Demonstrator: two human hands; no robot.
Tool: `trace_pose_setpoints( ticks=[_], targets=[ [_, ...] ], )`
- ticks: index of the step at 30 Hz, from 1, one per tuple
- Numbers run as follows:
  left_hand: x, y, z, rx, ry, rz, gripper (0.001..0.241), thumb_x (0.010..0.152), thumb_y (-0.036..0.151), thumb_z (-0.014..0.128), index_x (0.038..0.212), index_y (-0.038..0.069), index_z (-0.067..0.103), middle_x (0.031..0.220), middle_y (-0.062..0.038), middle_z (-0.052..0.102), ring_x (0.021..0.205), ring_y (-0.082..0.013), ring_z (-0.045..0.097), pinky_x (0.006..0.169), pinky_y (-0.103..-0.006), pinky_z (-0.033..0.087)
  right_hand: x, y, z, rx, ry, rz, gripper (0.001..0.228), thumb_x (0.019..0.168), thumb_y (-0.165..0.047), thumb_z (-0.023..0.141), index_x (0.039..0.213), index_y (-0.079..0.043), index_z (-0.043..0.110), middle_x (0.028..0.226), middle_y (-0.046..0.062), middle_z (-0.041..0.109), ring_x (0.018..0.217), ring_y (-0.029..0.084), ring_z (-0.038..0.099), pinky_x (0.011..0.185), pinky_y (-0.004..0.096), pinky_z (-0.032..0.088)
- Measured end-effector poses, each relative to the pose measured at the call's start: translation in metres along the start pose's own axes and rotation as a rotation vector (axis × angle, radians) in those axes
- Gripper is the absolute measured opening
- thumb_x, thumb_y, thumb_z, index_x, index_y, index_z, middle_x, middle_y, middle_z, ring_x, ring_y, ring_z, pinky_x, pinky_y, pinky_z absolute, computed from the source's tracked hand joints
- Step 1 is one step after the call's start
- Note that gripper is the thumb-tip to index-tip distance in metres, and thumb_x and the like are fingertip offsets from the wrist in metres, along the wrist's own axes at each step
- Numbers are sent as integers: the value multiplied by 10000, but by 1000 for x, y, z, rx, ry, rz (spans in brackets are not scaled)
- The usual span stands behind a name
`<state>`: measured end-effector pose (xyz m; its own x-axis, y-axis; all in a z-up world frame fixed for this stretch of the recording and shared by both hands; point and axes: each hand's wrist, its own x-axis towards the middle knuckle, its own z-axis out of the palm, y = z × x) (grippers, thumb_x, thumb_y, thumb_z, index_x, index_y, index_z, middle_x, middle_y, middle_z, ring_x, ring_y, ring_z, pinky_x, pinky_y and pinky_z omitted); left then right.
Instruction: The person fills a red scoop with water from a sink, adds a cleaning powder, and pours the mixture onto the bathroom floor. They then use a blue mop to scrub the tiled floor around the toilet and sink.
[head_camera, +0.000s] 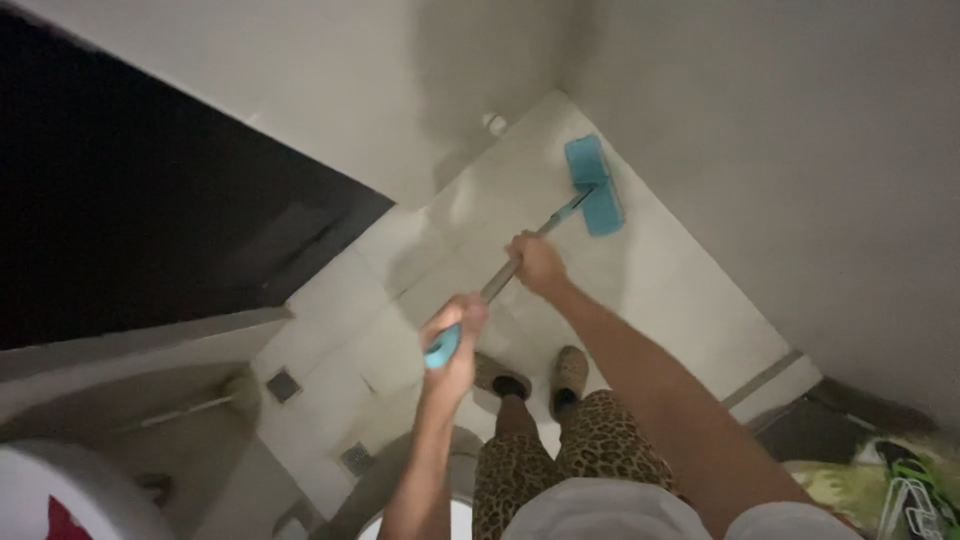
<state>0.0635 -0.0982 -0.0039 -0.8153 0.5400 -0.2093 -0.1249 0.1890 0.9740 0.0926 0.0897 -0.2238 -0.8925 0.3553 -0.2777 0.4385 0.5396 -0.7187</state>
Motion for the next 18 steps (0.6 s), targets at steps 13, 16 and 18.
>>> trace_pose_setpoints(
  ticks=[13,16,18],
  targets=[
    [-55,-73,-97,-121,14,216,191,1049,49,628,884,-7,550,1027,-143,694,944,-239,672,886,-406,564,25,-13,115,-331,-382,20,230,995,-243,628,1059,-31,690,1257,206,632,1218,387,567,1019,503,482],
    [-92,-83,-153,-91,175,183,88,969,66,627,924,-9,632,1057,-190,700,1064,-302,688,1014,-469,533,5,-54,166,-469,-442,-170,208,931,-183,629,1073,-57,714,1236,155,678,1301,358,554,1095,463,471],
    [-95,-47,-184,6,254,117,122,966,94,629,923,-13,669,985,-173,724,970,-298,710,918,-469,568,-1,-102,182,-359,-421,-111,224,921,-195,640,1081,-55,710,1305,184,624,1238,369,570,1010,471,500]
  ],
)
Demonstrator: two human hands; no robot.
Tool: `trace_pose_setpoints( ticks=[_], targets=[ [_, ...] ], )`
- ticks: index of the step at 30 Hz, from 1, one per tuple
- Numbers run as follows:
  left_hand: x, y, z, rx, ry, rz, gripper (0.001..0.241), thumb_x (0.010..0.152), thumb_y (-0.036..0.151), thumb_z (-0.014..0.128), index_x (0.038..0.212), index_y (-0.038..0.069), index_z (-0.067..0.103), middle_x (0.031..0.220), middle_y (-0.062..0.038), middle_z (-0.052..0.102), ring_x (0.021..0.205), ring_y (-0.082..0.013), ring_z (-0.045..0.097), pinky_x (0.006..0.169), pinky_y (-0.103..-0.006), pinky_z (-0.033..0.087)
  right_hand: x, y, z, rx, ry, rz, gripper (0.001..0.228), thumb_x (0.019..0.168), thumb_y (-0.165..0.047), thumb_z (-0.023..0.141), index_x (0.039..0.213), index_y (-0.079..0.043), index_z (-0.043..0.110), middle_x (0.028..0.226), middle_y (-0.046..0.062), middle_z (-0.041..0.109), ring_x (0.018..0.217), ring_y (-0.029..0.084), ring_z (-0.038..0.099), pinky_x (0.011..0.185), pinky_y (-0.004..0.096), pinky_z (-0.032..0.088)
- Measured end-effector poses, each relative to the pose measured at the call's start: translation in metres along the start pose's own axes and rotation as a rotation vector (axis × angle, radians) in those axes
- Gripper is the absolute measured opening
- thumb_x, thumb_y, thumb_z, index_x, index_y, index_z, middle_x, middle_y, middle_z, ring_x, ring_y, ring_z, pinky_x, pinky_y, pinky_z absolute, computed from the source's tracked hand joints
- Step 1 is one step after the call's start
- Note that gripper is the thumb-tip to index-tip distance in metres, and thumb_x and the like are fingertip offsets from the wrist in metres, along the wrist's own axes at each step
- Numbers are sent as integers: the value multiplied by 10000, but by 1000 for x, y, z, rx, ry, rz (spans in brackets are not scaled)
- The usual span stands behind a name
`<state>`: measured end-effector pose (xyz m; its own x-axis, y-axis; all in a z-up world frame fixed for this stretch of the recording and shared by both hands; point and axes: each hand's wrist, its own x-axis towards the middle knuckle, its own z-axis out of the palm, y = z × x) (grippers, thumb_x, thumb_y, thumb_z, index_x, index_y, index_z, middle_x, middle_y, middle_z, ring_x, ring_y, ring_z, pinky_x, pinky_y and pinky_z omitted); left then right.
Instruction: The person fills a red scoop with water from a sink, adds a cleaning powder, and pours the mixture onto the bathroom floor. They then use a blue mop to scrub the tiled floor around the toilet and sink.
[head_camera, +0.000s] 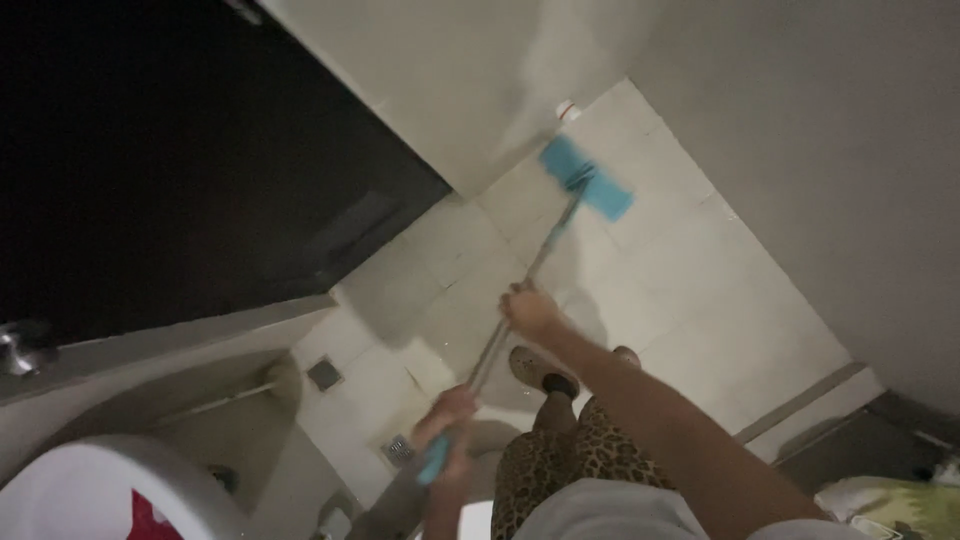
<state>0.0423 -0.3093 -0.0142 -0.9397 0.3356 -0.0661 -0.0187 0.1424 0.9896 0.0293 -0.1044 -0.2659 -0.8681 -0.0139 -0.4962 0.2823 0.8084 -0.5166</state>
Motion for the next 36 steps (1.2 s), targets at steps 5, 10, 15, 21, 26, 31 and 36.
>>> trace_pose_setpoints(
  ticks=[5,10,15,21,26,31,36],
  targets=[
    [32,28,-43,-2,116,210,299,1041,273,584,828,63,573,770,-54,672,725,-193,687,740,-395,612,-12,-111,-80,107,-177,13,309,908,-189,636,1210,-137,672,1171,76,712,1080,286,693,932,454,559],
    [35,-35,-47,-377,188,148,351,1064,241,653,792,101,479,714,-3,565,600,-118,511,634,-329,469,-2,-120,-110,81,-77,26,219,925,-217,662,1110,-128,739,1215,88,685,1109,313,651,881,452,561],
    [44,-109,-5,-363,91,-57,338,1086,256,622,831,47,552,777,-10,618,680,-120,535,657,-310,476,17,-46,-82,57,4,145,269,861,-173,674,1117,-145,754,1288,58,680,1107,292,676,896,434,580],
    [69,-79,62,-203,-114,-136,255,1020,204,617,1117,-23,681,1142,-86,707,1014,-168,655,885,-360,560,15,47,-83,-93,88,343,346,883,-270,737,1188,-110,717,1412,154,575,1233,321,609,971,457,534],
    [54,-97,68,-153,-160,237,148,1046,121,694,1054,-10,627,1236,-162,706,1207,-230,681,1065,-400,539,10,87,-38,23,153,266,535,947,-304,702,1393,-27,597,1372,238,568,1236,401,592,1022,476,520],
    [57,-73,13,-228,19,212,140,970,80,717,934,-9,614,976,-103,724,856,-193,688,783,-354,593,16,-13,-54,122,-28,273,482,982,-319,641,1366,-32,589,1326,251,573,1118,395,645,935,484,546],
    [84,35,-61,-407,103,284,258,1019,214,587,818,53,569,735,-21,568,628,-114,511,569,-296,388,25,-135,-71,32,4,-124,213,807,-202,707,941,-39,737,973,183,717,941,381,685,819,491,568]
  ],
)
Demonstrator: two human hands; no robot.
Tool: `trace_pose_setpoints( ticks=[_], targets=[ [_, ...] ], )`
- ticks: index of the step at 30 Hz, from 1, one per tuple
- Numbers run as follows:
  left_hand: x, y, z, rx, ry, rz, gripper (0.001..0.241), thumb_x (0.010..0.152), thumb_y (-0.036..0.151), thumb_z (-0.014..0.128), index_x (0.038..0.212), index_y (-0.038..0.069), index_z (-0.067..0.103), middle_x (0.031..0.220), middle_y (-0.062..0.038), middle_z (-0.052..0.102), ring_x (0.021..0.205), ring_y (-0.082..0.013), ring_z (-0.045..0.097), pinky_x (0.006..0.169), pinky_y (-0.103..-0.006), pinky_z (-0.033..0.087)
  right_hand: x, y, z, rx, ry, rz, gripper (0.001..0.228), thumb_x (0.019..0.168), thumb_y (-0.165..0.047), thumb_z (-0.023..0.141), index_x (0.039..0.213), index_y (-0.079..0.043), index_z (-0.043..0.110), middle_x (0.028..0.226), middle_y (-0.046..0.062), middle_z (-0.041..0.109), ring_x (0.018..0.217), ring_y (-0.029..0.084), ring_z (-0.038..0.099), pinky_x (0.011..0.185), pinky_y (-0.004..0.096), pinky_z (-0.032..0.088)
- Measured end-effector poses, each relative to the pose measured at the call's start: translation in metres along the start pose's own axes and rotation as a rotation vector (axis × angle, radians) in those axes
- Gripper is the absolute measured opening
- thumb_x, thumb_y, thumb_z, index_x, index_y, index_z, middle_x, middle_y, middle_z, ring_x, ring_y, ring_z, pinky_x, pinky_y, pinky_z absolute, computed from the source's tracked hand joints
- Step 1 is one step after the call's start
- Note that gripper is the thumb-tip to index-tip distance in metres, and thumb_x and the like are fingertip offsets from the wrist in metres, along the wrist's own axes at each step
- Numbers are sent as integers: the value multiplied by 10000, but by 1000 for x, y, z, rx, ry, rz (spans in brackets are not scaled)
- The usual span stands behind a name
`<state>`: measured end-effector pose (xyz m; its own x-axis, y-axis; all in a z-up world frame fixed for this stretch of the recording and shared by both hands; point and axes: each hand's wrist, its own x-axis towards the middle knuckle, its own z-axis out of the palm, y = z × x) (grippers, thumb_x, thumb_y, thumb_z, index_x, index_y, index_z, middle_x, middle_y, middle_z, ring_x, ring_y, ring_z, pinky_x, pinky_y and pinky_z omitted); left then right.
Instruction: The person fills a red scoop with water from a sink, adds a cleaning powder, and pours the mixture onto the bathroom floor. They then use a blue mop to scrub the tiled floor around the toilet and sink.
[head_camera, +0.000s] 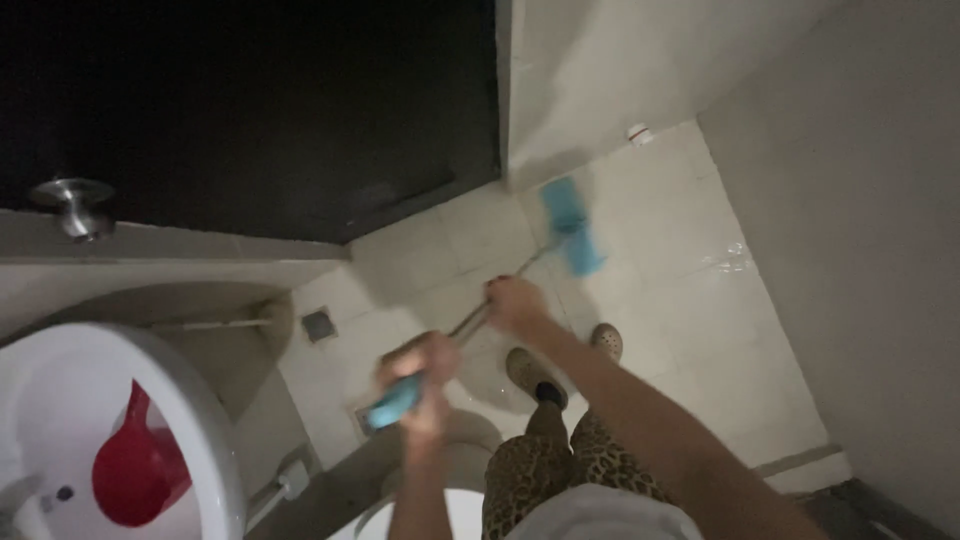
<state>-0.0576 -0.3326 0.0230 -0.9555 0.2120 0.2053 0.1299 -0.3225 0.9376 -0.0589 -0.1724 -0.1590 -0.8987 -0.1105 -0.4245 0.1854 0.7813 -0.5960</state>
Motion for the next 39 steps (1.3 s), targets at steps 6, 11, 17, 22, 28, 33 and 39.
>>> trace_pose_setpoints(
  ticks=[6,11,17,22,28,33,39],
  targets=[
    [2,54,0,494,210,282,360,1029,129,617,733,44,429,671,-114,463,525,-100,429,452,-283,307,0,-83,-11,91,-170,-35,212,762,-216,691,860,-30,721,913,178,732,833,360,723,732,486,587],
    [7,74,27,273,188,63,403,1037,184,618,738,80,370,621,-58,451,550,-147,435,518,-313,324,-18,-75,-33,22,-271,-82,199,761,-186,654,892,-57,730,939,173,730,850,369,724,723,490,585],
    [-35,-10,10,-44,268,1,368,1010,194,652,738,90,427,598,17,416,506,-113,398,479,-300,351,-28,-1,-19,-104,-270,70,277,863,-235,628,1062,-55,700,1019,186,729,932,351,716,764,497,588],
    [-83,-116,44,74,64,-32,173,1033,123,657,870,75,627,781,-35,643,683,-142,633,572,-313,539,-39,76,-46,-149,-327,422,276,1007,-306,579,1106,-67,677,1048,167,736,926,307,760,794,454,638],
    [-91,-119,130,209,-140,-200,64,1021,51,663,1081,31,651,1076,-122,694,933,-210,680,830,-337,577,-63,218,-32,-419,7,190,312,691,-157,829,976,-113,709,1268,171,651,1153,365,628,883,552,525],
    [-125,-125,96,99,-207,-230,138,953,16,773,1026,26,656,941,-92,639,798,-192,606,747,-334,519,-70,288,62,-248,119,72,262,764,-133,790,1003,-93,689,1070,154,698,1089,356,661,959,511,543],
    [-120,-31,-9,470,-12,-369,101,912,98,730,972,32,682,892,-88,676,753,-154,658,638,-317,575,-30,105,99,-122,-155,29,198,890,-210,674,938,-17,669,947,190,699,894,366,688,805,508,554]
  ],
)
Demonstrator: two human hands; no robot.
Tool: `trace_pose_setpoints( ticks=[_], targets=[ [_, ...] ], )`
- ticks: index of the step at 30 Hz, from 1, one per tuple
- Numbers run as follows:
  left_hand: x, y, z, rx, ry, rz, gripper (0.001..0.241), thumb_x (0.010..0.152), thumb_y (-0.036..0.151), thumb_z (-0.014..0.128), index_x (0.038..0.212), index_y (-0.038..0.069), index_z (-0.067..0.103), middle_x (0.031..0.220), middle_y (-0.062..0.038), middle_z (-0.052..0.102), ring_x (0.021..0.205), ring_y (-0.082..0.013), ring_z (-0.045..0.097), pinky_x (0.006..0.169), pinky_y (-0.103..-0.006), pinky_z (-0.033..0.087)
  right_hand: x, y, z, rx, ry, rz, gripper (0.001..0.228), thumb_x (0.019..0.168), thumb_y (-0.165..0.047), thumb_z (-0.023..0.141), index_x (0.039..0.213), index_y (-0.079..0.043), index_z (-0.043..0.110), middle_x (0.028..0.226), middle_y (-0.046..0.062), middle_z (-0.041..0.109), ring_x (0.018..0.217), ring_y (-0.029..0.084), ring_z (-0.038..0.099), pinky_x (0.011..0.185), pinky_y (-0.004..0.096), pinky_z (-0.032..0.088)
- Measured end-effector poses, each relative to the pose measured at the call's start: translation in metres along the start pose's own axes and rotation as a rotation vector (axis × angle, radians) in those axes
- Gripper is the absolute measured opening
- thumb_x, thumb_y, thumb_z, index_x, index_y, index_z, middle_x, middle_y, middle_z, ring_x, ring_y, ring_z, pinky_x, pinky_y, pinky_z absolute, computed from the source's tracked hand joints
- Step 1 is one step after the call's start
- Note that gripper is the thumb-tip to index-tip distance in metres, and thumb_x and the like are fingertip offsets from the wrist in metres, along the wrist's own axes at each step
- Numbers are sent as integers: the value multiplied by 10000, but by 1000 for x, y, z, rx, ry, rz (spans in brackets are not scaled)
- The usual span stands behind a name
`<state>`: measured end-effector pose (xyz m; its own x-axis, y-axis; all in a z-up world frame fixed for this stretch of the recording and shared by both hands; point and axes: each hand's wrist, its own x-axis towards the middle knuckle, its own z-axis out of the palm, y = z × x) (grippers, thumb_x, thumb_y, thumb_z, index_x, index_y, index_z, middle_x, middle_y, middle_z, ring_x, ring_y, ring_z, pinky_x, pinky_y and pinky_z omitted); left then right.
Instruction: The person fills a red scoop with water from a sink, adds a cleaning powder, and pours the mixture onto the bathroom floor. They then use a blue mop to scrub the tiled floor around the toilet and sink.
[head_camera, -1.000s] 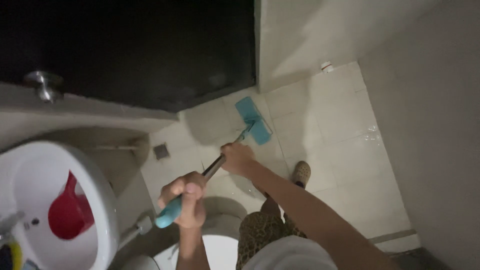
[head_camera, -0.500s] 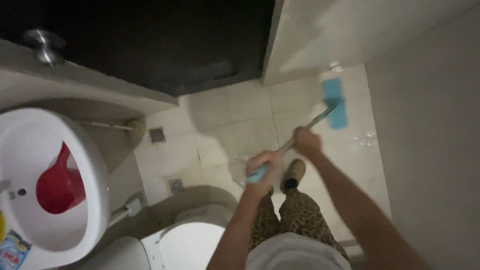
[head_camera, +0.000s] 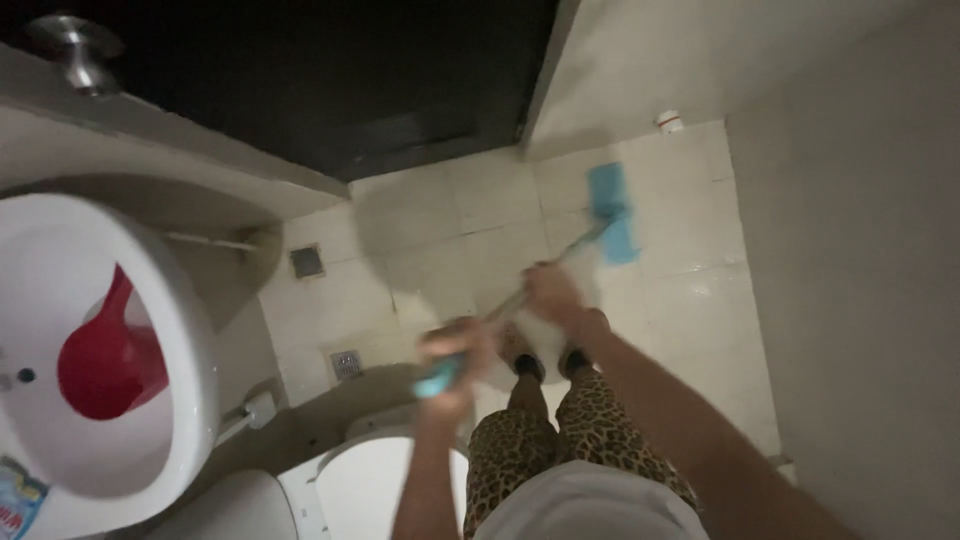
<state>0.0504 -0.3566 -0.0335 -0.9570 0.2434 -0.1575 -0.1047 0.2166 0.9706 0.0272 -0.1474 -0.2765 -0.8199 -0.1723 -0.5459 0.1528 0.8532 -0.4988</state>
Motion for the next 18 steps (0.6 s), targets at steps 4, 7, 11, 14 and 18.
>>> trace_pose_setpoints(
  ticks=[4,7,11,14,18],
  targets=[
    [9,82,-67,-212,330,394,273,986,134,685,725,93,616,576,-13,578,462,-107,522,440,-287,394,-14,-154,-52,193,27,-234,181,784,-202,705,775,-22,681,851,212,694,829,386,665,780,523,514],
    [16,156,-72,-227,347,400,386,1028,91,655,727,115,415,641,15,496,493,-105,448,461,-299,377,-11,-196,-49,277,65,-356,218,773,-208,731,728,-6,661,811,217,685,782,381,674,741,500,540],
    [-6,127,-72,151,462,448,340,888,79,665,626,107,451,556,30,447,464,-107,404,465,-307,313,-22,-201,-51,356,73,-418,204,786,-186,719,750,2,650,820,218,690,759,379,693,712,481,568],
    [-5,121,-66,-100,332,482,352,915,50,641,616,106,463,539,25,503,441,-90,432,426,-289,339,-32,-195,-56,346,44,-391,178,798,-161,695,768,8,650,856,215,701,755,370,706,704,478,576],
    [-3,104,-55,-316,346,408,338,972,74,640,716,82,420,629,-19,523,529,-114,489,473,-300,405,-46,-173,-69,191,-76,-208,129,836,-142,659,856,-17,685,953,198,703,804,382,709,734,490,589]
  ],
)
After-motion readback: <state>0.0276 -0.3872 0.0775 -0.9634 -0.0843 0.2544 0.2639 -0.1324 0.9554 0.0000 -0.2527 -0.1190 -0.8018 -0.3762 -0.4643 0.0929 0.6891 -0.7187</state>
